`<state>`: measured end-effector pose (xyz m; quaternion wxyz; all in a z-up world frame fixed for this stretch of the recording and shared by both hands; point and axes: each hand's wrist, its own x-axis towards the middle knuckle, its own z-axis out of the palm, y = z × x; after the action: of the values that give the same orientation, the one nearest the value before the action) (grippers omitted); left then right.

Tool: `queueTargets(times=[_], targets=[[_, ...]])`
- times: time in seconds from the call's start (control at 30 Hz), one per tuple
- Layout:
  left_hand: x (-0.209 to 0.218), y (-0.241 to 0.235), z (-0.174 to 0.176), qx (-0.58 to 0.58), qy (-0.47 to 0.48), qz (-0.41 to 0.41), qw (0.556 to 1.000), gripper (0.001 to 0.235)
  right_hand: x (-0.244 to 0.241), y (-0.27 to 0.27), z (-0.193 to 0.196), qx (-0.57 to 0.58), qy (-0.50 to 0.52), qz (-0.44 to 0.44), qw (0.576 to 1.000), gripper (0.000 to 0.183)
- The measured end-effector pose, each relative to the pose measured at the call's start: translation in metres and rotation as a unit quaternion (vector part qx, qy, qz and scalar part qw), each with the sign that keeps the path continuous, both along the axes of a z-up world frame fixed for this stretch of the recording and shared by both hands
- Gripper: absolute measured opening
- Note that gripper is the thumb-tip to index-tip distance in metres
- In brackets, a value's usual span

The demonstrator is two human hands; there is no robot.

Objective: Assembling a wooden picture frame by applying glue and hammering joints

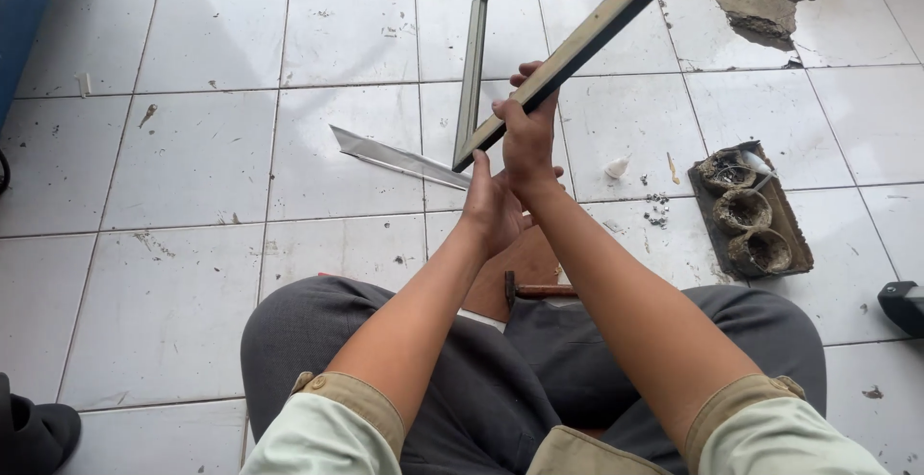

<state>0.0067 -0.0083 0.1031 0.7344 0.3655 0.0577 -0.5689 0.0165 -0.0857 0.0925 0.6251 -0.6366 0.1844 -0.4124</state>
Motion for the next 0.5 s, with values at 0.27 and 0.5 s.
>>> queueTargets(times=[0.27, 0.5], targets=[[0.031, -0.001, -0.054, 0.033, -0.05, 0.178, 0.982, 0.043, -0.021, 0.038, -0.027, 0.293, -0.083, 0.018, 0.952, 0.04], [0.062, 0.006, -0.075, 0.053, -0.105, 0.349, 0.93, 0.031, -0.067, 0.022, -0.041, 0.344, 0.031, 0.143, 0.928, 0.049]])
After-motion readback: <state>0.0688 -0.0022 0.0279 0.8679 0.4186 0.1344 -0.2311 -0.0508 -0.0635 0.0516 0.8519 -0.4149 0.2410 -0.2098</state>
